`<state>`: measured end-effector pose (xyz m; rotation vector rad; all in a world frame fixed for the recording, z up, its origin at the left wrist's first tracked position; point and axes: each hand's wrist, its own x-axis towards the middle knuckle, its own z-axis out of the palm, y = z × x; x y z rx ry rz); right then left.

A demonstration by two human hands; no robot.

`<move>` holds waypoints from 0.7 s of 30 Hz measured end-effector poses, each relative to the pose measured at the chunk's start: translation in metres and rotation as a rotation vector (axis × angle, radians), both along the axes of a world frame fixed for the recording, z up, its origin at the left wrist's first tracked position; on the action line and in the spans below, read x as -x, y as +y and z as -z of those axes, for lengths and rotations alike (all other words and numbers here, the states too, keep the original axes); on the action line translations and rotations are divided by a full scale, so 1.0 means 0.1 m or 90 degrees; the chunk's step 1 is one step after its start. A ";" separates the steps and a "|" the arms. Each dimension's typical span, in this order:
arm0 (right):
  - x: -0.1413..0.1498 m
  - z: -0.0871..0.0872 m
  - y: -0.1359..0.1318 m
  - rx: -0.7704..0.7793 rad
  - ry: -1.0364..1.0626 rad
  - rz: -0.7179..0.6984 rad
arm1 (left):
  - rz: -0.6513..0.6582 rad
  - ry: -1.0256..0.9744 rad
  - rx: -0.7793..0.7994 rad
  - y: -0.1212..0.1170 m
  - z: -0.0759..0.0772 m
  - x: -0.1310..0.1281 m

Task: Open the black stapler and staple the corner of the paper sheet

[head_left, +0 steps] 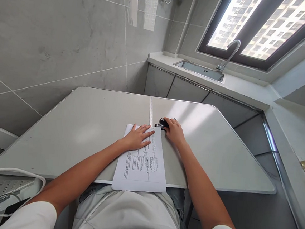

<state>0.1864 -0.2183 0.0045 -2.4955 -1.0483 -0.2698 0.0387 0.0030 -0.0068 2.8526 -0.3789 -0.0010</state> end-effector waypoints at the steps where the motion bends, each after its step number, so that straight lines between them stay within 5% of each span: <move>1: -0.02 0.01 0.00 -0.013 0.011 0.022 | -0.002 0.005 -0.001 0.00 0.00 0.00; 6: -0.05 0.03 0.00 -0.034 0.040 0.087 | -0.014 0.000 0.030 0.05 -0.02 -0.02; 11: 0.08 -0.15 0.02 -0.145 -0.103 0.199 | -0.112 -0.095 0.100 0.24 -0.03 -0.07; 15: 0.52 -0.25 0.13 -0.170 -0.021 0.096 | -0.241 -0.203 0.189 0.43 -0.02 -0.10; 21: 1.33 -0.11 0.41 -0.047 0.114 -0.097 | -0.345 -0.257 0.253 0.59 -0.02 -0.11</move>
